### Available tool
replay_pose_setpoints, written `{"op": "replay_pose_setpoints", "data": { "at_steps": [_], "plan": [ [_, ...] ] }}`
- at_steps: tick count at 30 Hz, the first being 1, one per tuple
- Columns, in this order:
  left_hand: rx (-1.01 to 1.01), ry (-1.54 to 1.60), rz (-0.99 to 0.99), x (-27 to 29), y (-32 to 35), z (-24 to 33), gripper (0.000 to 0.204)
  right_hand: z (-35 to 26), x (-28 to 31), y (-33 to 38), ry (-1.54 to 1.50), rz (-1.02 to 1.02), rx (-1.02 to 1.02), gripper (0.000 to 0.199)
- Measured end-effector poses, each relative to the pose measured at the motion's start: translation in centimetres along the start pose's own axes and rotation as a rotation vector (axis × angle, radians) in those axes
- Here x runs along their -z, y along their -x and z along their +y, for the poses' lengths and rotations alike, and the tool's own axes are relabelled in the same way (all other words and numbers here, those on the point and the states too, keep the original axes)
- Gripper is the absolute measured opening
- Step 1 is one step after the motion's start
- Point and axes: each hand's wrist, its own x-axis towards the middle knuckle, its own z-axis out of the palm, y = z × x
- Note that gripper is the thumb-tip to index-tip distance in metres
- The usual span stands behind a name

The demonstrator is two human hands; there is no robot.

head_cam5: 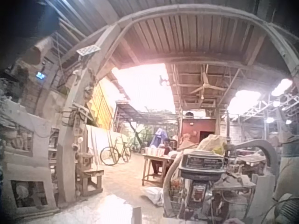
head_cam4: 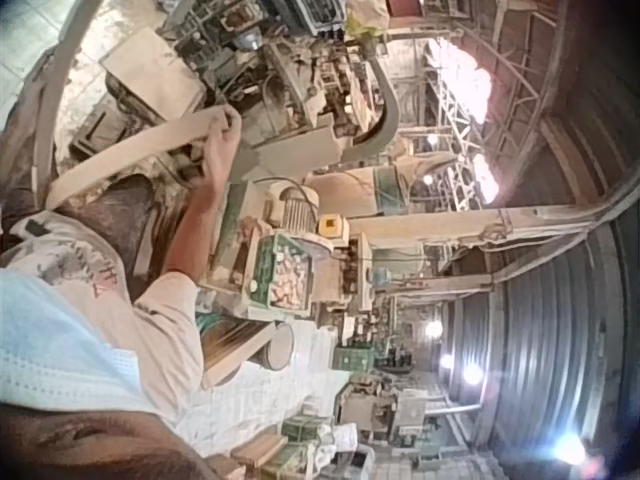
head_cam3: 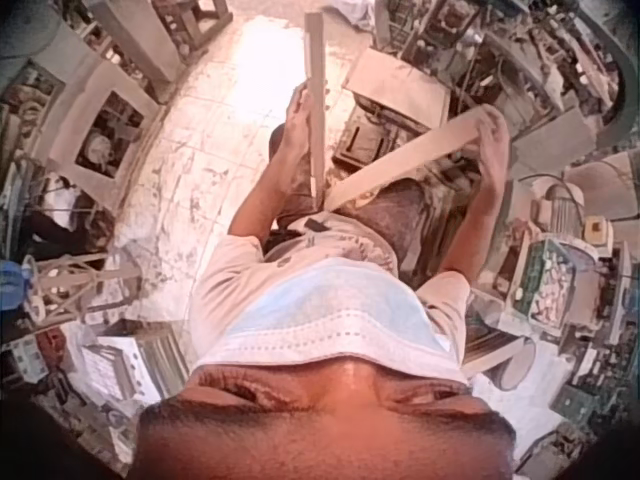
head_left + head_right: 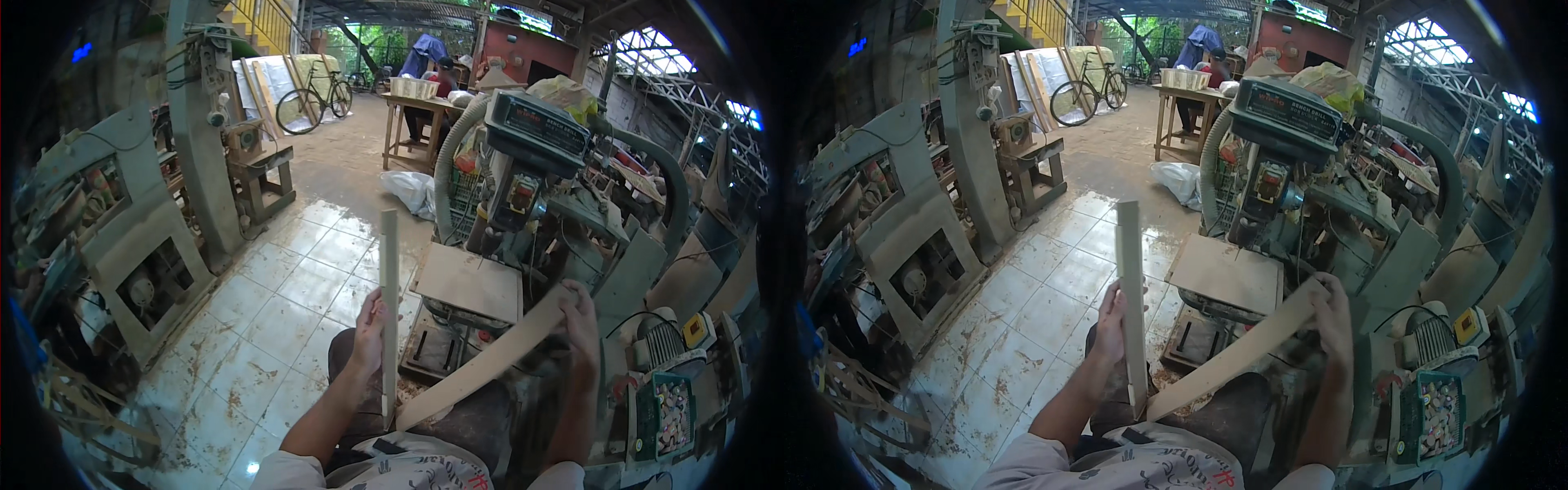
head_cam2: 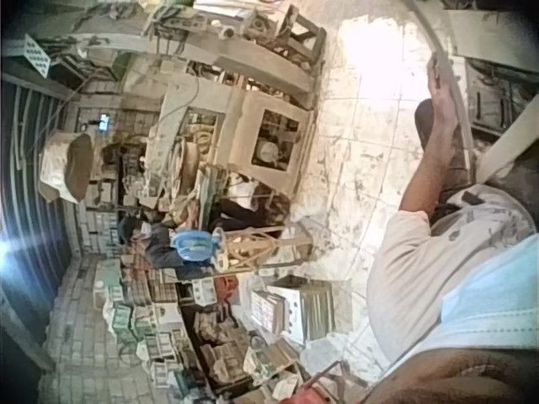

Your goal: The person sits on the floor and uses a drill press to drill holes into small rectangular wooden pieces. They repeatedly pick up a piece, position it under the drill bit, operate the machine, and then inspect the drilled piece before placing it aside.

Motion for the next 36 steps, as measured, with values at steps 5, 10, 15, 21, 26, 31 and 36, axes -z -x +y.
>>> {"op": "replay_pose_setpoints", "data": {
  "at_steps": [5,10,15,21,26,31,36],
  "plan": [
    [-0.023,0.057,0.032,0.6,0.3,0.4,0.037,-1.1,7.9,6.3,0.163,0.369,0.025,0.042],
    [-0.004,0.071,0.063,0.9,0.6,0.3,0.041,-0.7,12.3,13.9,0.054,0.759,0.048,0.047],
    [-0.040,-0.049,-0.009,-0.3,1.0,0.4,0.050,10.4,15.5,20.6,0.115,0.792,-0.128,0.050],
    [-0.015,-0.084,-0.027,-1.5,1.1,1.0,0.053,20.8,10.1,25.2,-0.217,1.039,-0.241,0.060],
    [-0.013,-0.089,-0.025,-2.8,1.5,1.2,0.055,26.4,7.9,29.8,-0.351,1.202,-0.294,0.048],
    [-0.016,-0.141,-0.037,-3.3,1.6,1.2,0.055,29.7,6.4,32.8,-0.469,1.291,-0.352,0.044],
    [-0.001,-0.140,-0.061,-4.0,1.8,0.9,0.056,32.7,4.7,36.7,-0.536,1.311,-0.431,0.046]
  ]
}}
